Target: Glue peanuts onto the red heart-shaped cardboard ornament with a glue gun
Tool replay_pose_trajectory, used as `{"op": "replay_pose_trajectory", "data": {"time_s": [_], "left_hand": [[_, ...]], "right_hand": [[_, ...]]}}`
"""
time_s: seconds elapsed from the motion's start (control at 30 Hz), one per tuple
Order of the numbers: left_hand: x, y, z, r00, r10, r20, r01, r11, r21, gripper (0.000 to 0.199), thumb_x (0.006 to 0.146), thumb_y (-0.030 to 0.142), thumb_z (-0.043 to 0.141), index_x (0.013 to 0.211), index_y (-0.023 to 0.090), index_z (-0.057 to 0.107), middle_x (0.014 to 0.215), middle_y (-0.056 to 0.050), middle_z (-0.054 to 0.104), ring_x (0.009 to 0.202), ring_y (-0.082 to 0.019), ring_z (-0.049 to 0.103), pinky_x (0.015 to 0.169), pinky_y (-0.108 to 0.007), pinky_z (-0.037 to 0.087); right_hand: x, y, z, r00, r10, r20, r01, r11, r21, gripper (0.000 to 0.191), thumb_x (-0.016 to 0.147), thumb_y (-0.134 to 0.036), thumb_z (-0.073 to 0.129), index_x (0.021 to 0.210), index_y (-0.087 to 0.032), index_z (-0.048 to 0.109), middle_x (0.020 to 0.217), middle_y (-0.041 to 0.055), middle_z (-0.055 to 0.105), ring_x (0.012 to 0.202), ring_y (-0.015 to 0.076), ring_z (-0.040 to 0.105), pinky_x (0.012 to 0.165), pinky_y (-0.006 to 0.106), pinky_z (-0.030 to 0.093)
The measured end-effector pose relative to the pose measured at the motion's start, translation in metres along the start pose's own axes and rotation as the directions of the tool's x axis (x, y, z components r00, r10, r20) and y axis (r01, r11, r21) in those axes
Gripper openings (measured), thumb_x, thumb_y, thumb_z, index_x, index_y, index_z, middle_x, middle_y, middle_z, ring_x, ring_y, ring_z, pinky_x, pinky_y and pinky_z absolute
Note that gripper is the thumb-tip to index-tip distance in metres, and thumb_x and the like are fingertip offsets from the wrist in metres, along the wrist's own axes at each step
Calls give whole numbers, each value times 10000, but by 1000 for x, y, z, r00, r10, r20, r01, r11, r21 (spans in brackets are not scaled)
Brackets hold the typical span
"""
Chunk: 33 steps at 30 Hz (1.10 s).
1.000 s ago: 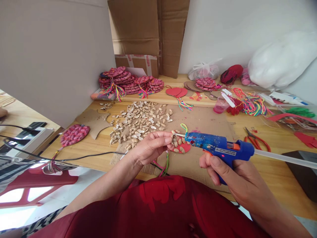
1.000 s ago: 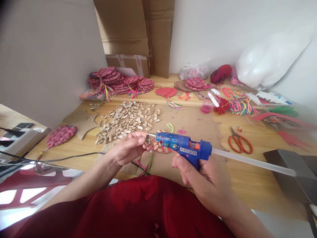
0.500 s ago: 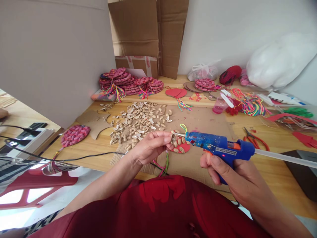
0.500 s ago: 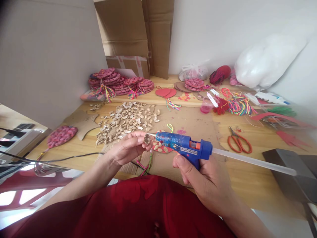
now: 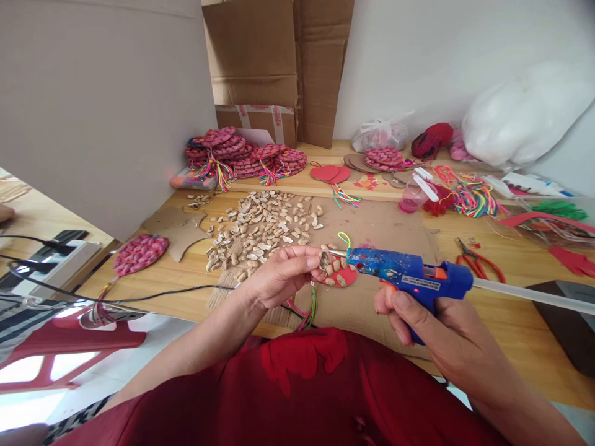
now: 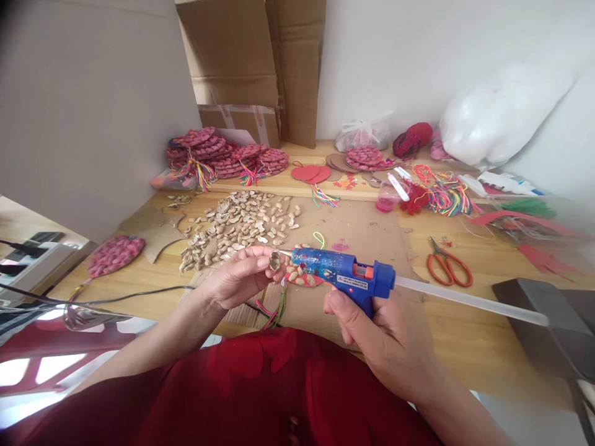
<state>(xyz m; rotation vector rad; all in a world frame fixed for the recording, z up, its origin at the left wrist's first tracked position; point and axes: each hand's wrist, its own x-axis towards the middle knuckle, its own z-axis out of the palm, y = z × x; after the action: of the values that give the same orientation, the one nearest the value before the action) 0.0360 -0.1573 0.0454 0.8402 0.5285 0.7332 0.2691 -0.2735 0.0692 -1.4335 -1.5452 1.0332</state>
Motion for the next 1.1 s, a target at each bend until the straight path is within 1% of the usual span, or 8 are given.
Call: {"op": "replay_pose_trajectory", "data": {"time_s": [0.1,0.3,0.4,0.5,0.63,0.83,0.97,1.1], "left_hand": [[0,0,0,1000,0,-6,0,1000,6,297,655,383,911,681,124,768,612,-15,622,641,-115,571,694,-234,433],[0,-1,-2,1000,-3,-4,3,1000,-20,280,655,373,915,758,140,800,608,-3,620,633,-105,574,693,-224,434],[0,-2,-2,1000,2,-4,-2,1000,-16,271,656,369,913,741,140,797,613,-6,621,637,-110,573,702,-234,437],[0,-2,-3,1000,0,-4,0,1000,-14,272,656,370,911,707,135,785,624,-13,627,642,-114,570,704,-240,435],[1,-3,-2,1000,-3,-7,3,1000,-24,278,662,379,905,695,133,779,604,-9,612,644,-115,566,706,-240,434],[1,-4,-3,999,-8,-31,7,999,-47,258,660,349,907,716,131,781,628,-11,626,654,-117,581,706,-238,439],[1,-7,-6,999,-34,-34,32,998,-60,260,672,329,904,804,133,796,630,-15,654,639,-109,592,700,-227,443],[3,-8,-7,998,-45,-48,42,998,-57,254,673,320,907,789,128,788,642,-16,663,647,-104,600,693,-219,446]], "right_hand": [[0,2,0,1000,1,-7,-1,1000,8,318,1003,-457,508,929,-197,675,685,2,622,566,104,570,557,253,453],[2,0,1,1000,-17,-10,16,999,-34,345,1003,-469,502,922,-193,694,614,-9,596,546,108,565,530,251,438],[1,1,0,1000,-22,-8,22,999,-47,344,999,-469,510,919,-192,697,616,-6,603,543,111,569,531,257,444],[1,5,0,1000,-22,-20,22,1000,-13,308,1008,-444,504,954,-204,689,634,-9,608,562,111,580,568,260,462],[3,6,4,997,-52,-51,55,997,54,255,1014,-415,503,995,-219,664,747,3,655,591,106,583,651,279,490],[4,1,5,998,-55,-38,58,996,71,290,1015,-418,499,838,-218,612,614,-15,587,590,117,576,599,264,450],[5,1,4,997,-63,-49,66,996,65,238,1019,-408,495,970,-226,640,641,-20,609,564,107,568,585,261,453],[8,-4,7,995,-83,-59,90,989,118,201,1016,-384,513,1024,-250,662,716,-15,640,587,94,582,603,248,468]]}}
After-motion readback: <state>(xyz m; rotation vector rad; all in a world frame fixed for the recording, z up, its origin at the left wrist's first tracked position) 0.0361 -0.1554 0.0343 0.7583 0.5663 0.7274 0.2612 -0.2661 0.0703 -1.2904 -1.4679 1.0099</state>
